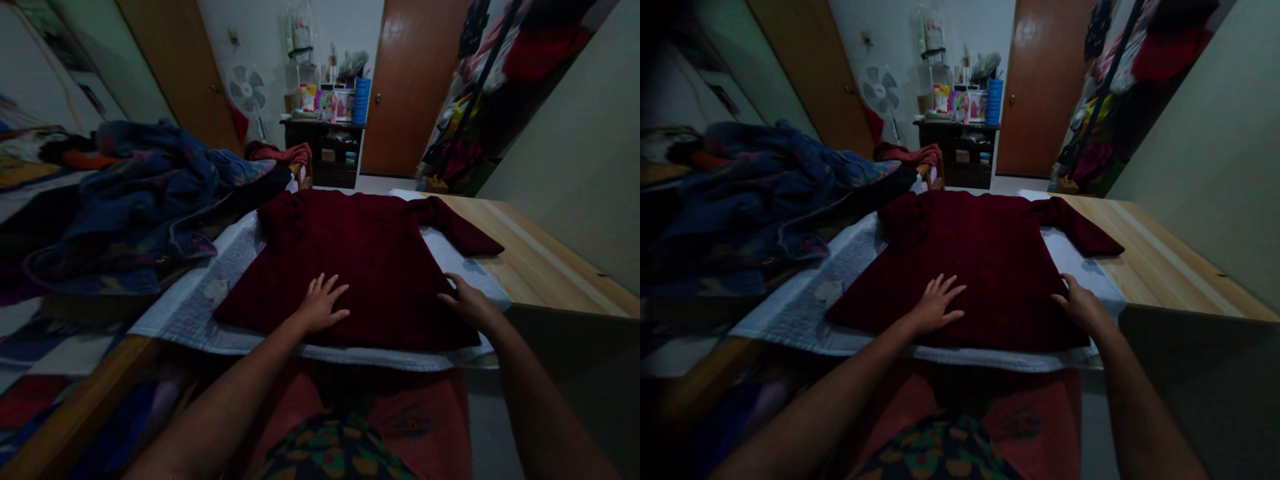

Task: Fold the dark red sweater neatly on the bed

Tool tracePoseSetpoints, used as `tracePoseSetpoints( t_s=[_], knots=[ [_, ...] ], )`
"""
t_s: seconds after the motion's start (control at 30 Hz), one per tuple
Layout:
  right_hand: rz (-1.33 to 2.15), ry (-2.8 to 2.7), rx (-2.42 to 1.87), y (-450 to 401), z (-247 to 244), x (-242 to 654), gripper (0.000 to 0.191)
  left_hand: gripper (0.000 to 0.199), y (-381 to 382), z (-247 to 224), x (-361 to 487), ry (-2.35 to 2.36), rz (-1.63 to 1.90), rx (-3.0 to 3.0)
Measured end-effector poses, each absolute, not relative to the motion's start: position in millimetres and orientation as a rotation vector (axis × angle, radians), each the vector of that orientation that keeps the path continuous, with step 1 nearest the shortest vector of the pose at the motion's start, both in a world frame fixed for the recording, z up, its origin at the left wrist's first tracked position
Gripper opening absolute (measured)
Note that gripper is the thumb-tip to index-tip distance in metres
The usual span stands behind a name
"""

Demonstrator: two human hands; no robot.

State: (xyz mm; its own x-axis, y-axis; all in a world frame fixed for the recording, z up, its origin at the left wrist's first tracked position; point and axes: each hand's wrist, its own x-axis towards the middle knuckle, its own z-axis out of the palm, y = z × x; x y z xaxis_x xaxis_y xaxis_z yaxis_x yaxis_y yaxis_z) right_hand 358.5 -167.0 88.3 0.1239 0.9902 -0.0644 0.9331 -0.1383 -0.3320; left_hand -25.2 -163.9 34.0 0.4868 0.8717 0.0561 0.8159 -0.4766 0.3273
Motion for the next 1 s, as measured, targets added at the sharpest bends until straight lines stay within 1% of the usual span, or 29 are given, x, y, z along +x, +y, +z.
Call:
tracePoseSetpoints(
  t_s=[0.07, 0.13, 0.2, 0.23, 0.27, 0.33, 0.4, 0.47, 0.53, 0.67, 0.7, 0.83, 0.9, 1.0],
  knots=[
    [0.275, -1.913, -2.270, -170, 92, 352, 0.054, 0.066, -171, 37, -25, 1.473, 0.300, 2.472],
    [0.070, -1.884, -2.323, -173, 98, 340, 0.053, 0.061, -175, 39, -22, 1.501, 0.308, 2.469],
    [-0.184, -1.845, -2.266, -175, 104, 322, 0.053, 0.050, -178, 39, -18, 1.471, 0.348, 2.485],
    [-0.271, -1.838, -2.187, -176, 105, 309, 0.051, 0.043, -181, 39, -16, 1.432, 0.381, 2.497],
    [-0.285, -1.841, -2.096, -177, 106, 295, 0.048, 0.037, -183, 38, -14, 1.386, 0.420, 2.505],
    [-0.125, -1.924, -1.868, -178, 100, 263, 0.040, 0.029, -187, 36, -12, 1.310, 0.512, 2.491],
    [0.149, -2.059, -1.649, -179, 87, 229, 0.029, 0.027, -189, 35, -13, 1.276, 0.597, 2.441],
    [0.348, -2.165, -1.491, -180, 67, 201, 0.028, 0.027, -189, 36, -16, 1.250, 0.643, 2.379],
    [0.403, -2.224, -1.413, -181, 47, 183, 0.028, 0.025, -189, 37, -21, 1.195, 0.639, 2.321],
    [0.345, -2.206, -1.418, -178, 23, 175, 0.028, 0.016, -190, 42, -34, 1.063, 0.548, 2.218],
    [0.346, -2.206, -1.417, -178, 21, 176, 0.028, 0.018, -191, 43, -37, 1.041, 0.518, 2.203],
    [0.371, -2.196, -1.424, -179, 22, 179, 0.030, 0.048, -195, 47, -40, 1.002, 0.430, 2.193],
    [0.444, -2.167, -1.434, -182, 28, 179, 0.032, 0.049, -197, 47, -40, 1.009, 0.425, 2.186],
    [0.754, -2.158, -1.293, -189, 42, 182, 0.035, 0.042, -199, 44, -39, 1.029, 0.500, 2.165]
  ],
)
